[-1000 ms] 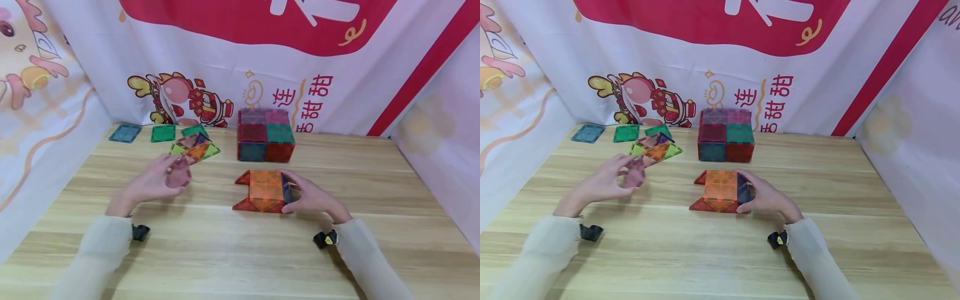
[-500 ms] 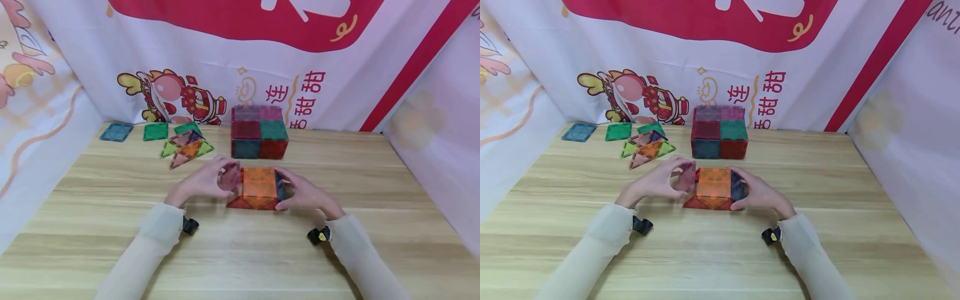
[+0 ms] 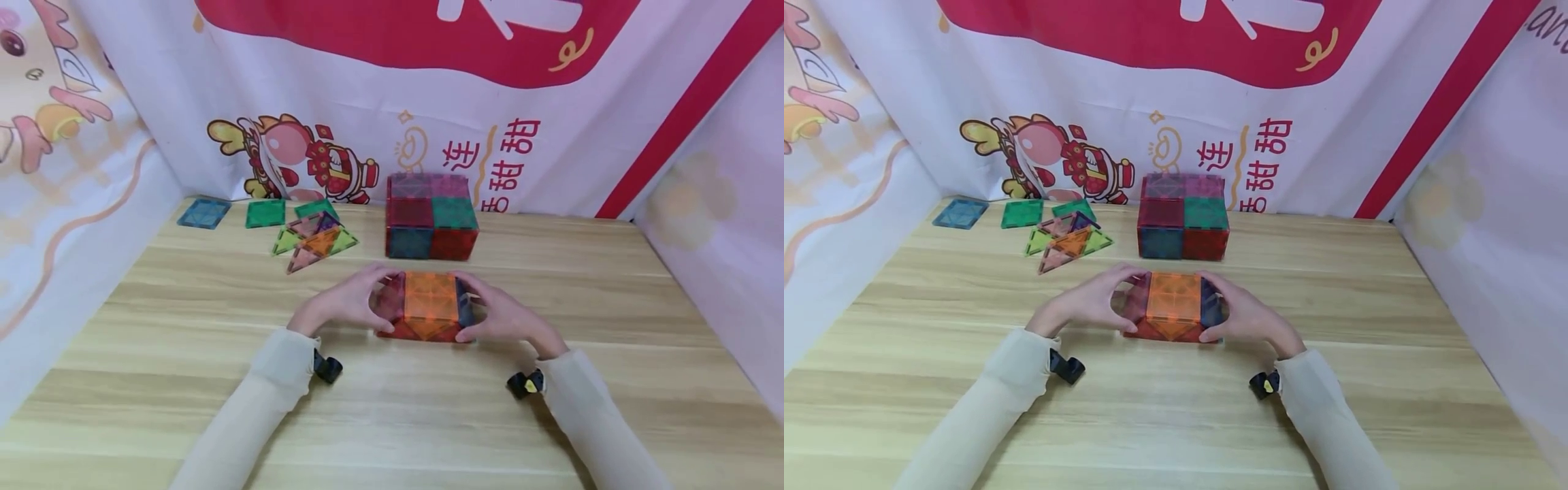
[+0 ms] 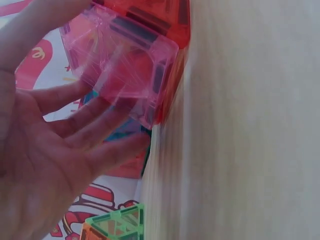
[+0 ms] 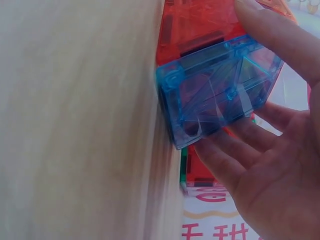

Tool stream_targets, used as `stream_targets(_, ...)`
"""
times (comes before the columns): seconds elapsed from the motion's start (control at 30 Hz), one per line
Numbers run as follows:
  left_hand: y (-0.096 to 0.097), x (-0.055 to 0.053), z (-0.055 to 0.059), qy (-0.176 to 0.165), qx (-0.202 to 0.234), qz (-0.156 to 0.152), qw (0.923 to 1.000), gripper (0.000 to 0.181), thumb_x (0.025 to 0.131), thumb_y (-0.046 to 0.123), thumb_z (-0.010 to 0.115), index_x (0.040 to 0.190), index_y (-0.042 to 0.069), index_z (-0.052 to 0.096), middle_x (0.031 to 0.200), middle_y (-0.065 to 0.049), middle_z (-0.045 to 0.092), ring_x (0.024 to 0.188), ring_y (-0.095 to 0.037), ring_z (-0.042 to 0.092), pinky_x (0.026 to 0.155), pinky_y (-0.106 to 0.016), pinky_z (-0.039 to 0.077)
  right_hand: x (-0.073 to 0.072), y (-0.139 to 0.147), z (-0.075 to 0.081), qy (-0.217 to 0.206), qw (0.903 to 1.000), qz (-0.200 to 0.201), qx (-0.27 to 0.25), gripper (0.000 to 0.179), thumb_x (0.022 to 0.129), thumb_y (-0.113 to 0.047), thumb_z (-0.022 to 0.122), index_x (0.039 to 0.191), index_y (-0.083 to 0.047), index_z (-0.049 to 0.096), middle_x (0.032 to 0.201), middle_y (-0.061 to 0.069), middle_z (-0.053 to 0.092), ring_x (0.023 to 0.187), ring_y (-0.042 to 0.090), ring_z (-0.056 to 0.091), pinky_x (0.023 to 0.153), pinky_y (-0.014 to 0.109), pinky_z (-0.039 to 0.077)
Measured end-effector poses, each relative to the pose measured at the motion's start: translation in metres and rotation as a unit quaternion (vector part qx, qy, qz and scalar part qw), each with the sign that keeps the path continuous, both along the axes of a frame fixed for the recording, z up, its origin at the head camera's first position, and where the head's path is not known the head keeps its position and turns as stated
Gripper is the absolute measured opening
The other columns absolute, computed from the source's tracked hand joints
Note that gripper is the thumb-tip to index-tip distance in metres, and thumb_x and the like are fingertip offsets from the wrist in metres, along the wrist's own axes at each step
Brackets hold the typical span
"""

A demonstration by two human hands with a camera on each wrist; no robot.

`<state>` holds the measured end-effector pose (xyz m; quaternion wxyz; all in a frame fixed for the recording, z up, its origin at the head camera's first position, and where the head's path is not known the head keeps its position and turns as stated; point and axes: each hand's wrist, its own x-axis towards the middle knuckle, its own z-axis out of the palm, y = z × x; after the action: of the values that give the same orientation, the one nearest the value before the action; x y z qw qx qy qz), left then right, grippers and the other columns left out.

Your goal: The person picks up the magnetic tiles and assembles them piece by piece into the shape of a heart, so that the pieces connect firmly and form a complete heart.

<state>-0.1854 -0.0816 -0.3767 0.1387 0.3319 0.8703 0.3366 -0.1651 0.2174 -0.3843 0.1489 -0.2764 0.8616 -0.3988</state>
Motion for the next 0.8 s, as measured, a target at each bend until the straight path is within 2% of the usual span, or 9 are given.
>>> stream_targets(0.1, 0.003, -0.001, -0.004, 0.001, 0.004, -0.001, 1.0000, 0.090, 0.070, 0.027, 0.084, 0.143, 0.007, 0.034, 0.139, -0.011, 0.041, 0.126, -0.027, 0.046, 0.105, -0.043, 0.040, 0.002, -0.004, 0.002, 0.016, 0.9998, 0.001, 0.012, 0.102, 0.071, -0.023, 0.084, 0.150, -0.012, 0.020, 0.152, 0.016, 0.028, 0.138, 0.039, 0.030, 0.109, 0.059, 0.029)
stream_targets(0.17, 0.004, -0.001, -0.006, 0.015, -0.003, 0.000, 0.9999, 0.089, 0.070, 0.028, 0.083, 0.143, 0.006, 0.035, 0.139, -0.011, 0.043, 0.125, -0.026, 0.046, 0.106, -0.043, 0.039, 0.003, -0.007, 0.004, 0.031, 0.9994, -0.002, 0.018, 0.104, 0.070, -0.025, 0.085, 0.151, -0.013, 0.020, 0.153, 0.016, 0.028, 0.139, 0.037, 0.029, 0.109, 0.059, 0.028)
stream_targets(0.27, 0.006, -0.002, -0.005, 0.035, -0.016, 0.004, 0.9992, 0.088, 0.070, 0.029, 0.083, 0.142, 0.005, 0.038, 0.138, -0.012, 0.044, 0.124, -0.026, 0.046, 0.106, -0.043, 0.039, 0.004, -0.012, 0.007, 0.065, 0.9975, -0.006, 0.027, 0.102, 0.069, -0.027, 0.086, 0.150, -0.015, 0.024, 0.150, 0.014, 0.033, 0.135, 0.035, 0.034, 0.108, 0.058, 0.030)
stream_targets(0.4, 0.006, -0.001, -0.004, 0.031, -0.022, 0.007, 0.9993, 0.087, 0.071, 0.029, 0.082, 0.142, 0.004, 0.038, 0.137, -0.012, 0.045, 0.123, -0.025, 0.047, 0.104, -0.042, 0.041, 0.004, -0.015, 0.008, 0.091, 0.9954, -0.011, 0.028, 0.098, 0.067, -0.026, 0.087, 0.147, -0.015, 0.031, 0.146, 0.012, 0.039, 0.131, 0.032, 0.040, 0.105, 0.057, 0.035)
stream_targets(0.6, 0.009, 0.002, -0.003, 0.000, -0.013, -0.011, 0.9998, 0.088, 0.075, 0.030, 0.080, 0.146, 0.008, 0.033, 0.141, -0.012, 0.040, 0.127, -0.026, 0.044, 0.106, -0.042, 0.040, 0.005, -0.004, 0.004, 0.098, 0.9944, -0.022, 0.035, 0.098, 0.066, -0.028, 0.088, 0.147, -0.014, 0.033, 0.147, 0.011, 0.040, 0.130, 0.033, 0.041, 0.104, 0.058, 0.036)
stream_targets(0.8, 0.005, 0.001, -0.003, -0.004, -0.014, -0.016, 0.9998, 0.081, 0.080, 0.026, 0.077, 0.146, 0.006, 0.034, 0.141, -0.013, 0.043, 0.129, -0.027, 0.044, 0.107, -0.043, 0.038, 0.004, 0.014, 0.003, 0.083, 0.9954, -0.036, 0.032, 0.097, 0.068, -0.029, 0.086, 0.147, -0.016, 0.031, 0.147, 0.013, 0.038, 0.128, 0.036, 0.043, 0.103, 0.060, 0.036)
